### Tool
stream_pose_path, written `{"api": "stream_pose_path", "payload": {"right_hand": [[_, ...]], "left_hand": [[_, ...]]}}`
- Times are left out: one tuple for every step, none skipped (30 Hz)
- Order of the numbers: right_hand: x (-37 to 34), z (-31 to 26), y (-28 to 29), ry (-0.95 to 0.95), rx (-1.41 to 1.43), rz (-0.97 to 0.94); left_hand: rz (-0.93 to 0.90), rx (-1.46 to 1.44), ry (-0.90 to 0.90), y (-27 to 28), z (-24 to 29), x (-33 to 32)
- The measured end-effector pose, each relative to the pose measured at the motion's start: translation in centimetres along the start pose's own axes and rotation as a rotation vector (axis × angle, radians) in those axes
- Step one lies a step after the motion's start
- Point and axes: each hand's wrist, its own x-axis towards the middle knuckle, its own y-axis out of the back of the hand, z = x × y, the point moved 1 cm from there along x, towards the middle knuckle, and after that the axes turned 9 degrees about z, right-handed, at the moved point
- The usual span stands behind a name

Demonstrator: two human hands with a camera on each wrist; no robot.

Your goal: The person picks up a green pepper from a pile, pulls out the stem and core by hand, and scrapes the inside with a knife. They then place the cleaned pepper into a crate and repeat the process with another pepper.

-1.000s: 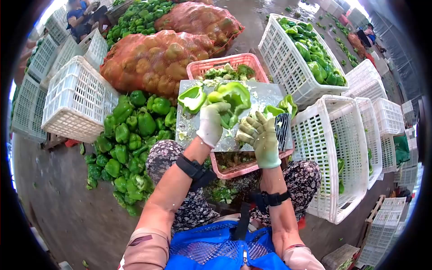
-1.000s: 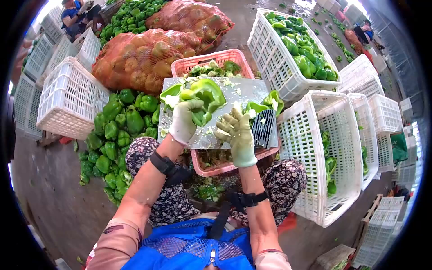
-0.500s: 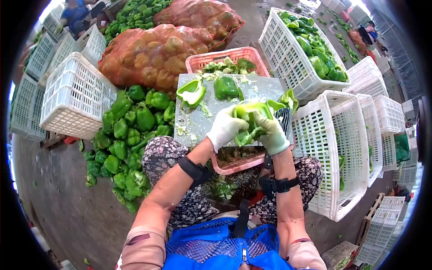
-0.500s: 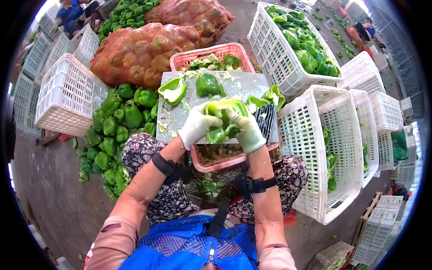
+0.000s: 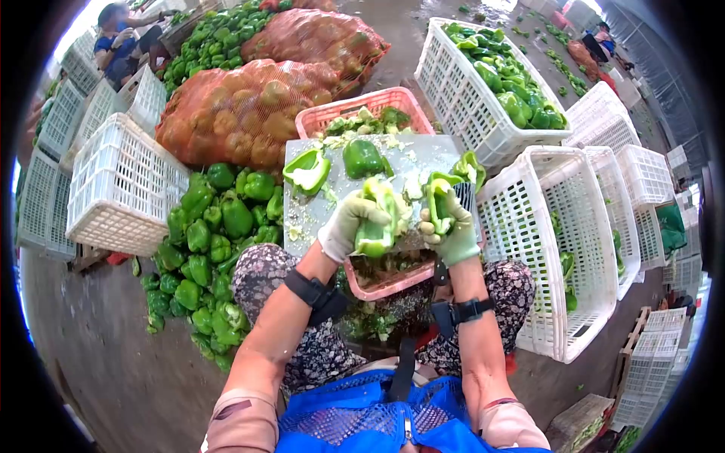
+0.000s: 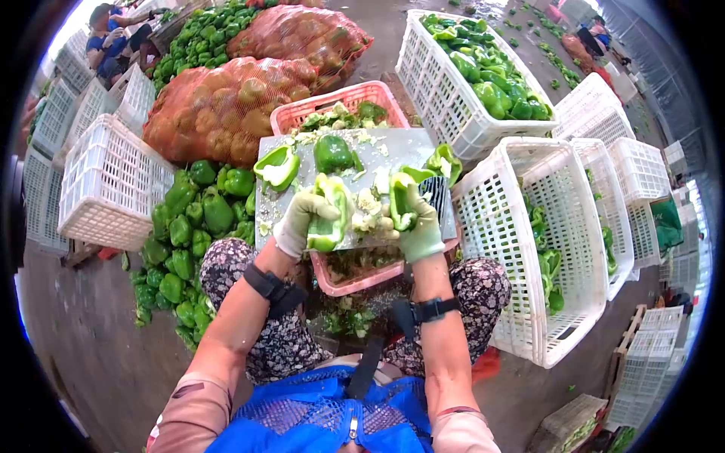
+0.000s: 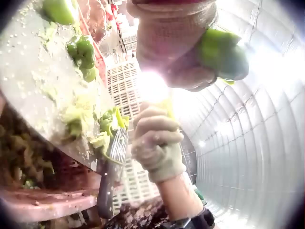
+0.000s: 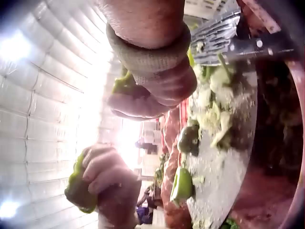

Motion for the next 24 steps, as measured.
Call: {"api": "stream_pose_path", "payload": {"right_hand": [[-0.6,-0.8,-0.3,0.077,-0.067,0.061],[-1.1,-1.2,-0.9,0.141,-0.111,0.09],[-1.2,-1.5,-1.3,0.249,-0.193,0.122],[-2.0,-2.0,-2.8,0.427,-0.353,0.258],[-2.6,-2.0,-4.2,0.605,-0.511,0.393],[-1.5,-0.3,-4.0,0.977,-0.844,0.385],[-0.4,1.6,-3.9,1.351,-1.177,0.366],[-0.8,3.1,-4.6,1.264,-1.306,0.158],[-0.8,3.4,-4.4,1.183,-1.23,0.178],[-0.5,2.6,-4.1,1.289,-1.162,0.241],[0.0,2.1,-4.1,1.386,-1.086,0.288],[0.4,2.5,-4.2,1.401,-1.148,0.253],[0.6,2.9,-4.1,1.417,-1.214,0.23],[0.5,3.1,-3.7,1.438,-1.282,0.217],[0.2,3.1,-3.5,1.461,-1.351,0.211],[-0.5,4.4,-4.3,1.426,-1.457,0.195],[-0.2,4.2,-4.2,1.372,-1.278,0.117],[0.1,3.6,-4.2,1.294,-1.145,0.226],[0.2,3.1,-4.2,1.21,-1.014,0.329],[0.0,2.2,-3.1,0.686,-0.433,0.204],[-0.5,1.4,-2.4,0.366,-0.112,0.055],[-1.3,1.2,-2.0,0.284,-0.029,0.024],[-2.1,1.1,-1.8,0.202,0.057,-0.009],[-2.6,0.9,-1.8,0.2,0.002,-0.103]], "left_hand": [[0.149,-0.04,-0.096,-0.1,-0.1,0.4],[0.309,0.068,-0.155,1.0,-0.7,1.5],[0.471,0.181,-0.208,2.3,-1.4,2.5],[0.559,0.297,-0.268,2.7,-1.7,2.7],[0.632,0.352,-0.322,2.8,-2.5,3.0],[0.574,0.359,-0.267,1.4,-2.5,2.5],[0.512,0.368,-0.212,-0.1,-2.5,1.9],[0.403,0.494,-0.325,0.3,-3.6,2.7],[0.411,0.433,-0.166,0.3,-2.9,2.2],[0.469,0.455,-0.227,1.1,-3.2,2.8],[0.543,0.476,-0.293,2.6,-3.6,3.5],[0.633,0.525,-0.391,2.3,-2.9,3.5],[0.63,0.502,-0.325,1.9,-2.7,3.0],[0.618,0.481,-0.258,1.1,-2.6,2.5],[0.596,0.462,-0.19,-0.1,-2.4,2.1],[0.556,0.47,-0.382,0.9,-3.5,3.1],[0.521,0.485,-0.316,2.8,-4.3,3.5],[0.554,0.529,-0.278,2.1,-3.5,3.2],[0.588,0.571,-0.238,1.5,-2.8,2.8],[0.565,0.456,-0.26,2.2,-2.9,3.3],[0.535,0.342,-0.277,2.5,-2.7,3.5],[0.504,0.257,-0.223,2.6,-2.7,3.4],[0.464,0.263,-0.207,2.6,-2.6,3.4],[0.451,0.22,-0.18,2.1,-2.5,3.3]]}}
